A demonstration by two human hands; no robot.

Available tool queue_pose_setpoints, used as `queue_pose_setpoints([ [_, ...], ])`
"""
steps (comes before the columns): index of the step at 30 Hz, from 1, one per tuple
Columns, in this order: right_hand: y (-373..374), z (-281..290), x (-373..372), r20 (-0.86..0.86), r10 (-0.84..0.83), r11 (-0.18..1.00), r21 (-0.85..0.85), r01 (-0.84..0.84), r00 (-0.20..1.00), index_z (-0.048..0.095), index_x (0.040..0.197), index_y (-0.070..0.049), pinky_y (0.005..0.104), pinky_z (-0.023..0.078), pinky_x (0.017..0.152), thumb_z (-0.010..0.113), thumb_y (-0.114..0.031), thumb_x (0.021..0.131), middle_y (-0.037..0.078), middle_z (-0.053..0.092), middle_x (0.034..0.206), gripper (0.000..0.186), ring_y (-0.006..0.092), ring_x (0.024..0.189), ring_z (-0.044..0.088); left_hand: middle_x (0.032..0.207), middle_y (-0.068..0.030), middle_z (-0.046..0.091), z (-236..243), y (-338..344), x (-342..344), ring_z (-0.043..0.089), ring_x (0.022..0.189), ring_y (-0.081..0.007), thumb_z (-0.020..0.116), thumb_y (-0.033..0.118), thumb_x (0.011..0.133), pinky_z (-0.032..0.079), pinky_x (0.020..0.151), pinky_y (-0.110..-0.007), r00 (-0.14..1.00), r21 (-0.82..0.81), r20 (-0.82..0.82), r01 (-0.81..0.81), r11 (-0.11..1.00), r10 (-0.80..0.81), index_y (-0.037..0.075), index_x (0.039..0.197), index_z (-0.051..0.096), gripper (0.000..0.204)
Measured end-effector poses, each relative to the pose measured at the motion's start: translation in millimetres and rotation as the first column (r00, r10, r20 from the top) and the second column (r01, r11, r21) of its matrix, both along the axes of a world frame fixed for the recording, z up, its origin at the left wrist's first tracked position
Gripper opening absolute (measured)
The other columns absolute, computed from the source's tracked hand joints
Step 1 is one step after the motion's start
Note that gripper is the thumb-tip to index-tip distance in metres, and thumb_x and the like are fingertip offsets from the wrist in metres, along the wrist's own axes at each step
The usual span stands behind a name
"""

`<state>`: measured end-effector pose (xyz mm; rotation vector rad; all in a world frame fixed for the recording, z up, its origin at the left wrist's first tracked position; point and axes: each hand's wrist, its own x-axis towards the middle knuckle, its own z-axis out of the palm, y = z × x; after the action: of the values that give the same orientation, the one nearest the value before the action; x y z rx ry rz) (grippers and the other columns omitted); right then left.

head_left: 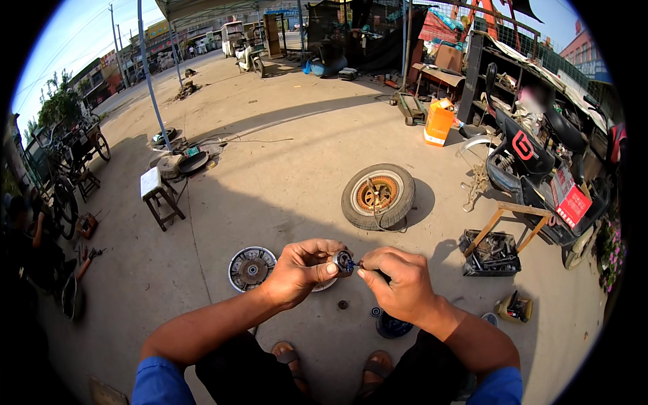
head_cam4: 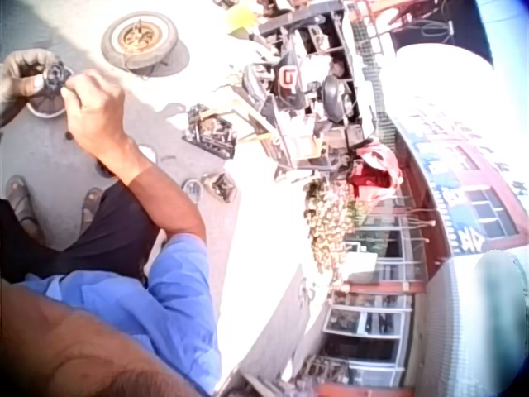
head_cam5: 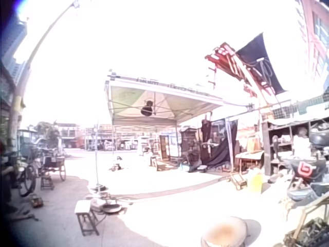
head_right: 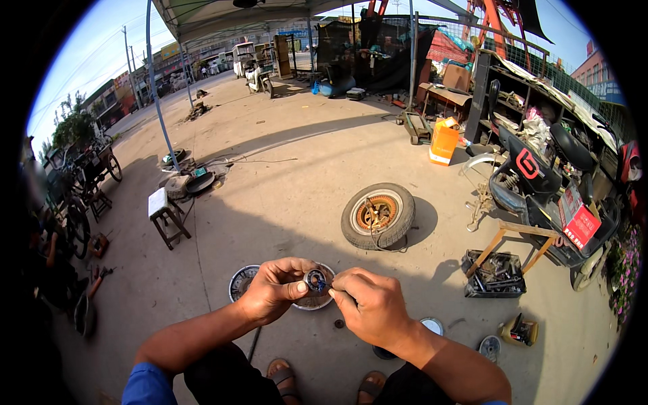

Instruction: The person is repairing a mechanical part, likely a bearing or hub, using pliers and a hammer. They apply grease to the part and then use a hammer to secure it into a larger circular component.

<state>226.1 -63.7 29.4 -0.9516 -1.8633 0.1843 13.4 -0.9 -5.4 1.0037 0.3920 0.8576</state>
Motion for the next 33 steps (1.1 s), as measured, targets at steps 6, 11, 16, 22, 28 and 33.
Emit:
queue_pose_setpoints([
  [6,-4,0,-2,0.040,0.011,1.000,0.024,-0.012,0.999,0.067,0.089,-0.002,0.0351,0.056,0.062,0.075,-0.001,0.076,0.011,0.070,0.087,0.015,0.0287,0.074,0.070,0.110,-0.0110,0.069,2,-1,-1,0.067,0.100,-0.0172,0.073,-0.004,0.084,0.055,0.092,-0.031,0.999,-0.005,0.023,-0.026,1.000,0.026,-0.004,0.117,0.063,0.035],
  [11,-6,1,-4,0.035,0.016,1.000,0.023,-0.017,0.999,0.067,0.089,-0.003,0.0350,0.056,0.062,0.075,-0.001,0.076,0.011,0.070,0.087,0.015,0.0286,0.074,0.069,0.114,-0.0146,0.068,-2,2,-2,0.066,0.104,-0.0208,0.072,-0.007,0.083,0.054,0.095,-0.036,0.999,0.006,0.000,-0.032,0.999,0.032,-0.004,0.117,0.062,0.035],
  [16,-4,-1,-5,-0.018,0.046,0.999,-0.010,-0.046,0.999,0.067,0.089,-0.002,0.0331,0.055,0.061,0.074,-0.001,0.078,0.011,0.070,0.084,0.012,0.0256,0.073,0.070,0.119,-0.0175,0.066,-2,1,-2,0.065,0.109,-0.0240,0.070,-0.008,0.083,0.052,0.099,-0.039,0.999,0.067,0.003,-0.041,0.997,0.041,-0.003,0.116,0.060,0.035],
  [22,-3,0,1,-0.540,-0.001,0.810,-0.494,-0.316,0.842,0.064,0.090,0.002,0.0266,0.049,0.055,0.070,-0.006,0.088,0.003,0.065,0.073,0.010,0.0114,0.060,0.058,0.119,-0.0140,0.064,0,0,0,0.063,0.111,-0.0211,0.070,-0.010,0.083,0.051,0.098,-0.035,0.998,0.106,0.026,-0.061,0.993,0.058,0.000,0.114,0.058,0.035],
  [28,7,-3,12,-0.790,-0.122,0.484,-0.576,-0.659,0.601,0.063,0.103,0.005,0.0294,0.052,0.073,0.064,-0.010,0.094,0.010,0.065,0.093,0.018,0.0138,0.084,0.061,0.120,-0.0118,0.060,1,-1,1,0.060,0.113,-0.0194,0.071,-0.011,0.082,0.049,0.100,-0.035,0.996,0.217,0.013,-0.093,0.972,0.092,0.001,0.119,0.054,0.043],
  [33,7,4,10,-0.889,-0.156,0.325,-0.457,-0.828,0.430,0.059,0.111,0.007,0.0382,0.050,0.096,0.060,-0.009,0.096,0.014,0.065,0.109,0.022,0.0205,0.103,0.063,0.119,-0.0099,0.056,6,-7,4,0.057,0.116,-0.0184,0.072,-0.011,0.082,0.048,0.100,-0.034,0.991,0.360,-0.033,-0.109,0.926,0.129,0.002,0.123,0.047,0.050],
])
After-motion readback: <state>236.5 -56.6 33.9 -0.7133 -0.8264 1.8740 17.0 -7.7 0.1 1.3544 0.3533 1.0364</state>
